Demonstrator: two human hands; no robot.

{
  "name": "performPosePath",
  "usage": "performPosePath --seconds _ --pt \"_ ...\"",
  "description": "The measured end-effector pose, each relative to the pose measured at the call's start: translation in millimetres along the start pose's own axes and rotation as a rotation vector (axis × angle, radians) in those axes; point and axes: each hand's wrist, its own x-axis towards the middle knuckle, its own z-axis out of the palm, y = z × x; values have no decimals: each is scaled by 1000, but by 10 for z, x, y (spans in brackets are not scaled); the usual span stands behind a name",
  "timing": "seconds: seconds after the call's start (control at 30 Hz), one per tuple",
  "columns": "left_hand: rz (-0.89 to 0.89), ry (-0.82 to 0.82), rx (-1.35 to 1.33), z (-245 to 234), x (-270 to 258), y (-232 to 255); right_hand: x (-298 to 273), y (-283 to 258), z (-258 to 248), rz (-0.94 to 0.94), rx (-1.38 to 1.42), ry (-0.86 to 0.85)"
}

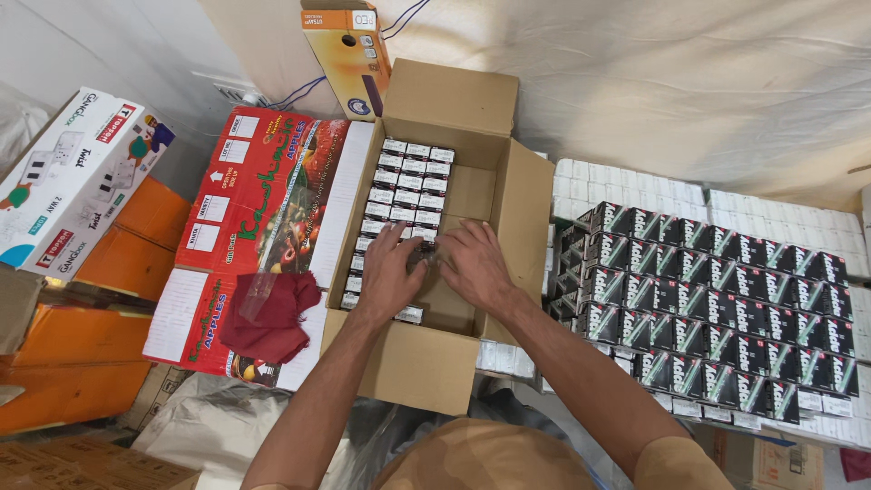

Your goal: The person transfers small black and white boxes from a large cardboard box to a white surface, arranging them in neat rows. The person handles the boxes one at a time, placing them in an organized pattern.

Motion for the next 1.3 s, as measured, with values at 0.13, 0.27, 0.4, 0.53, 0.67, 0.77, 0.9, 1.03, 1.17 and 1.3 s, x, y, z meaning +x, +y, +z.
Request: performPosePath --seconds 0.13,0.27,0.4,0.53,0.67,0.77,0.9,1.03,1.17,1.3 --pt "-17 15 183 45 114 -39 244 13 74 45 -108 -17" --pt "-45 47 194 48 182 15 384 80 171 117 -92 -61" --pt "-86 17 198 66 234 -11 402 34 122 145 -94 -139" --pt "-104 0 174 103 256 -62 397 10 116 162 -82 -181" --pt "-77 -20 196 174 253 -121 380 17 103 150 -37 -192" --pt "-70 -15 202 194 250 -107 372 -21 35 156 -29 -205" --pt "-59 -32 279 280 210 -100 352 -22 65 159 12 -206" --pt "-66 -60 299 349 223 -116 357 43 151 150 16 -203" --pt "-75 -39 275 303 198 -70 358 82 184 137 7 -284" --pt "-99 -7 250 284 173 -68 277 71 244 34 -36 -362"
